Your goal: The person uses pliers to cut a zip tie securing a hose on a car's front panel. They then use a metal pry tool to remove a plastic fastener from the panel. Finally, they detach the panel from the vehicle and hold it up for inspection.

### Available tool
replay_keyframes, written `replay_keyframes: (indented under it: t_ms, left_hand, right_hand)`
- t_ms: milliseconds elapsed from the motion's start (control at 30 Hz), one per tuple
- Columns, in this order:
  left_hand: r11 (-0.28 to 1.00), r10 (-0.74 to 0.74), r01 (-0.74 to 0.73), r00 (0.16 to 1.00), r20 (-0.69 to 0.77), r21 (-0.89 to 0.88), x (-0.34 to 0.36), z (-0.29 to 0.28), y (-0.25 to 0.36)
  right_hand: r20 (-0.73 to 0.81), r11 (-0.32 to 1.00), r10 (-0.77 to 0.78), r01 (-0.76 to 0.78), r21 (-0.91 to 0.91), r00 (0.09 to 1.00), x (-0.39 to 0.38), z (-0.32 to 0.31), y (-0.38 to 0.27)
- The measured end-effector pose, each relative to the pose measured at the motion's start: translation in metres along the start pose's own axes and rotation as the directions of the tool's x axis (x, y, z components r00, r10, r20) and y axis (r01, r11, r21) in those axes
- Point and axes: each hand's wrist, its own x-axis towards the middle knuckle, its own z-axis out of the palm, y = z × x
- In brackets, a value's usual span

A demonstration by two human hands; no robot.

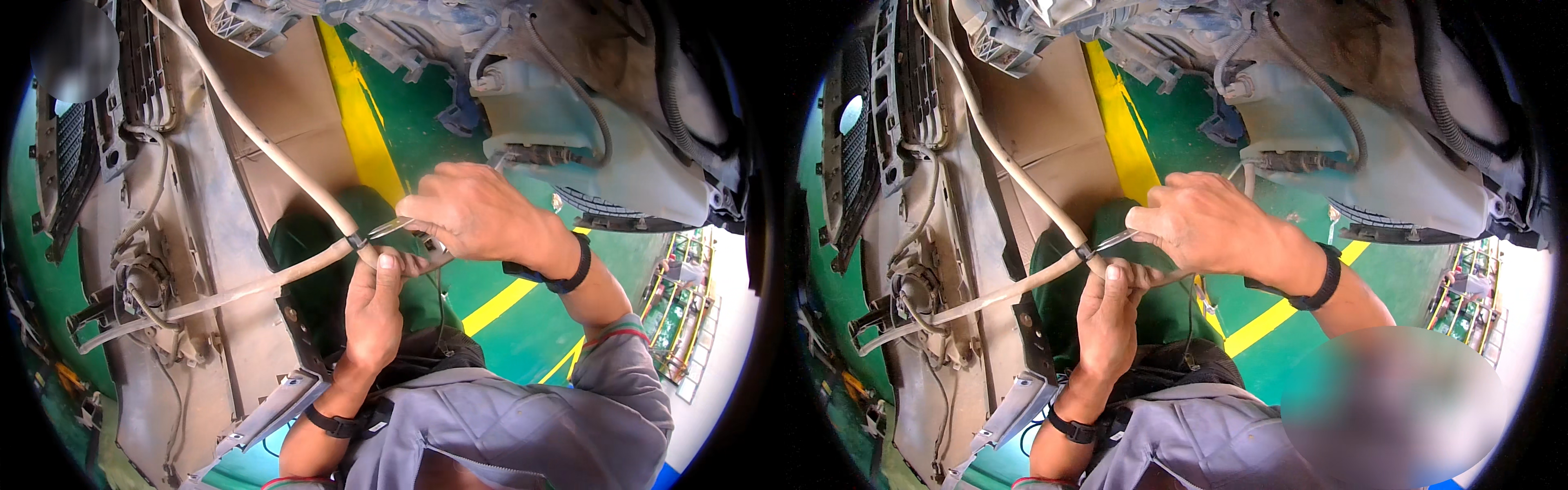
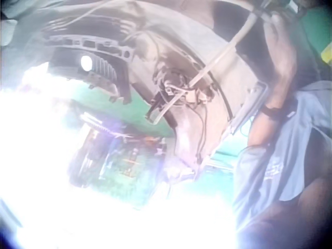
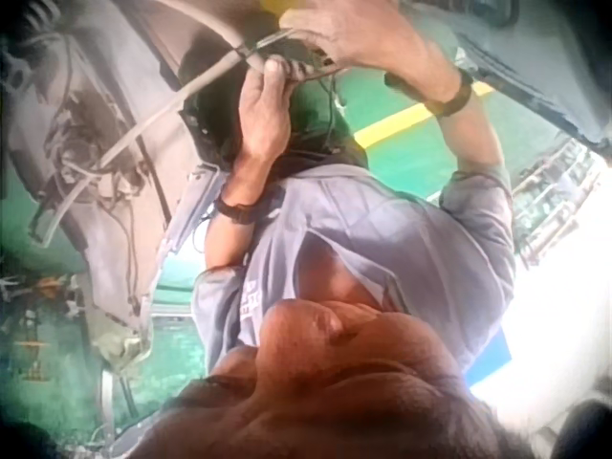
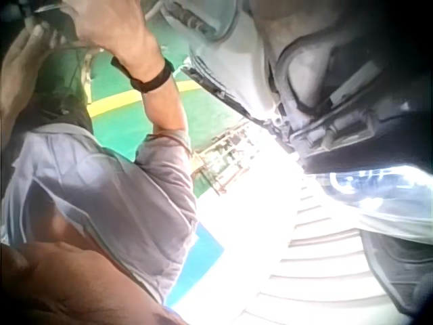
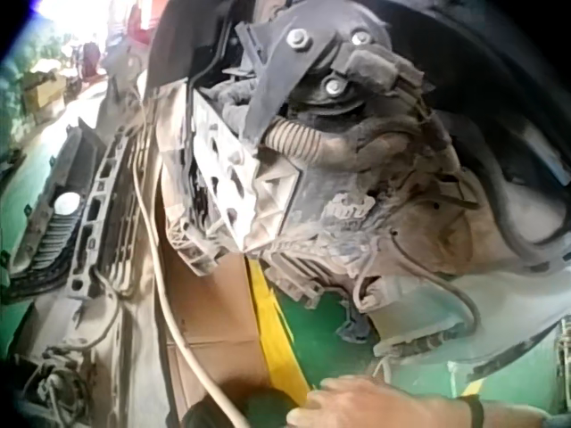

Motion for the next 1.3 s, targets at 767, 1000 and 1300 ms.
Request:
replay_keyframes:
  t_ms: [767,1000,1300]
  left_hand:
    - [0.999,0.05,-0.049,0.998,0.048,-0.013,0.003,0.0,-0.002]
    - [0.998,0.065,-0.064,0.996,0.053,-0.017,0.003,-0.001,-0.004]
    - [0.997,0.074,-0.074,0.997,0.001,-0.015,0.004,0.006,-0.006]
  right_hand:
    - [0.137,0.981,-0.185,0.174,0.087,0.973,0.027,-0.005,0.019]
    - [0.146,0.978,-0.205,0.197,0.066,0.968,0.032,-0.008,0.019]
    - [0.161,0.964,-0.261,0.266,-0.014,0.952,0.037,0.003,0.012]
